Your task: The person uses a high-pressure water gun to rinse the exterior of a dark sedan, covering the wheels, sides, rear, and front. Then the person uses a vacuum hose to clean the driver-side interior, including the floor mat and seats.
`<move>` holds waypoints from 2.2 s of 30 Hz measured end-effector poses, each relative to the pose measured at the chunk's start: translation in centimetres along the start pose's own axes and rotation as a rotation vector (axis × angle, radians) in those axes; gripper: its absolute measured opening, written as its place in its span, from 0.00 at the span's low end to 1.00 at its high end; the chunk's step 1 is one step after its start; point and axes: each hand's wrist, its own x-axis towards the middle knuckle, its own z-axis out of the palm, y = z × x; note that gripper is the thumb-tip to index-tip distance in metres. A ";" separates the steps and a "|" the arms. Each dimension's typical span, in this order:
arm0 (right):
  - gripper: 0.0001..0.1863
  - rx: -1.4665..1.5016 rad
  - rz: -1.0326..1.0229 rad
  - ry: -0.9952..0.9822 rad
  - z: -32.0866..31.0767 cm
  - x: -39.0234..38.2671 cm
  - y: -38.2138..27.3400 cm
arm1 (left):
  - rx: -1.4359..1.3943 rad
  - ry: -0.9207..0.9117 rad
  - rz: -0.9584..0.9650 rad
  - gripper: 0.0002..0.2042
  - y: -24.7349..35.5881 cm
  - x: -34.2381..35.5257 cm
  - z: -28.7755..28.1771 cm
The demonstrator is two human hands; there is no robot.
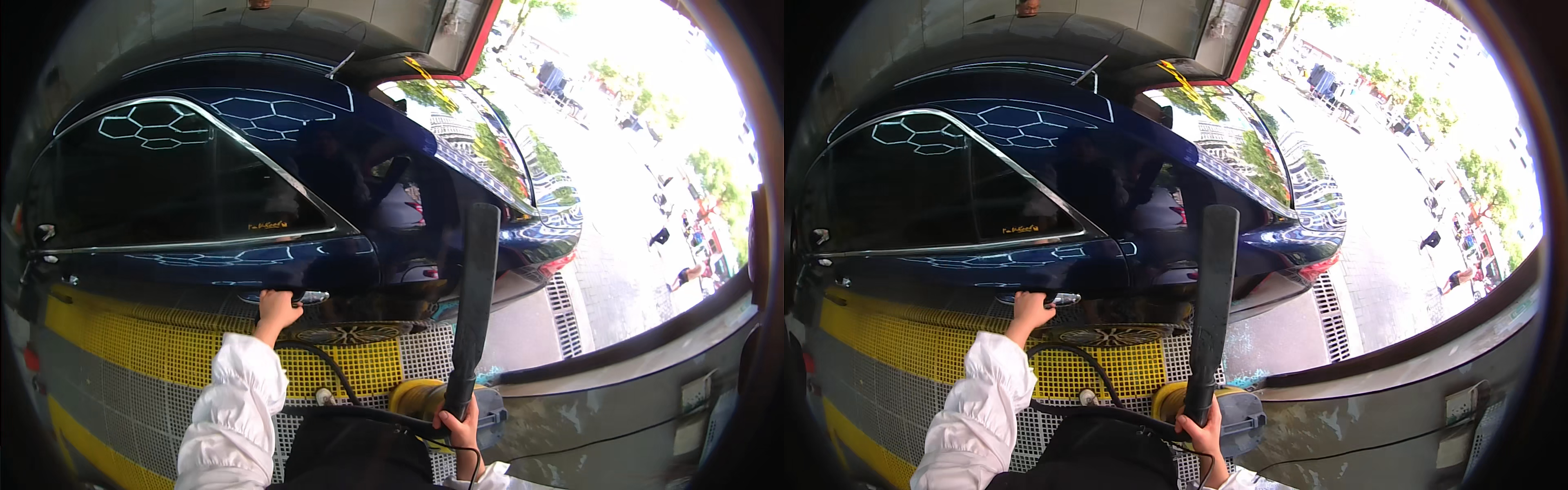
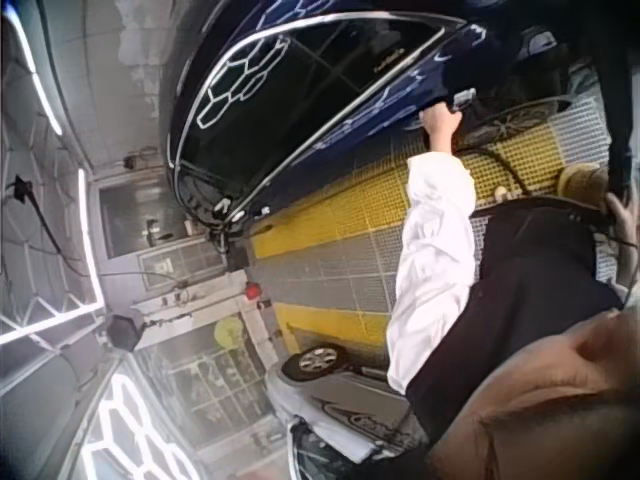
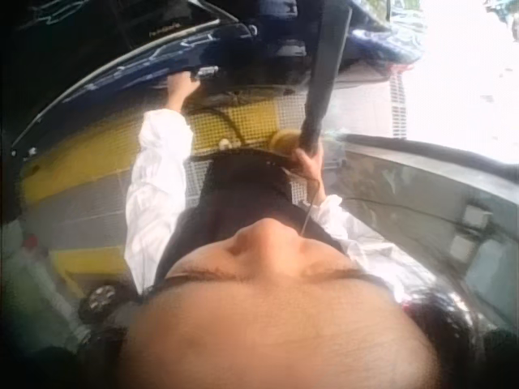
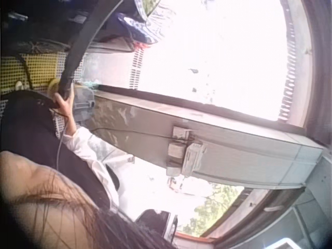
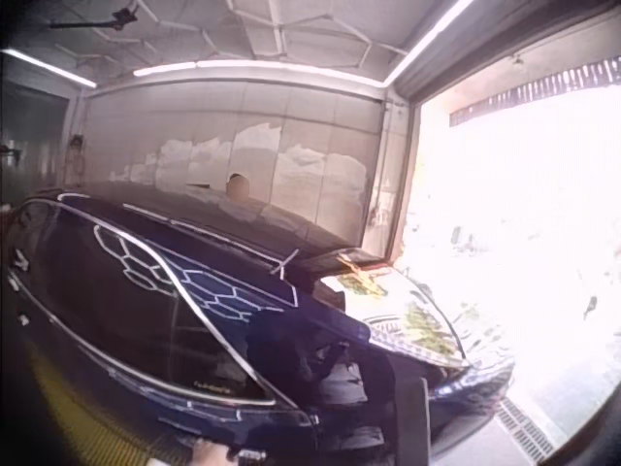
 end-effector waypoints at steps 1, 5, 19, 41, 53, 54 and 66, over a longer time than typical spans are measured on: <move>0.25 0.009 -0.019 0.040 -0.6 -0.5 -0.2 | 0.016 -0.105 -0.121 0.17 1.9 1.1 -0.8; 0.22 0.097 -0.084 0.142 -2.3 -2.2 -0.2 | 0.070 -0.149 -0.123 0.19 1.5 1.4 0.0; 0.23 -0.009 0.073 -0.357 -5.4 4.8 -2.9 | 0.121 -0.063 -0.209 0.24 -3.5 -39.2 2.1; 0.29 -0.762 0.017 -1.116 43.7 8.9 22.6 | -0.683 2.217 -1.356 0.20 0.0 -75.8 12.2; 0.29 -0.561 0.102 -0.969 55.4 10.1 32.5 | -0.251 2.026 -1.789 0.22 -3.1 -76.3 12.2; 0.28 -0.403 0.205 -0.922 54.1 9.2 32.6 | -0.227 1.995 -1.791 0.22 -3.7 -75.0 11.3; 0.31 -0.128 0.536 -0.307 47.4 36.5 33.5 | -1.388 0.910 -1.535 0.17 -15.2 -46.9 15.2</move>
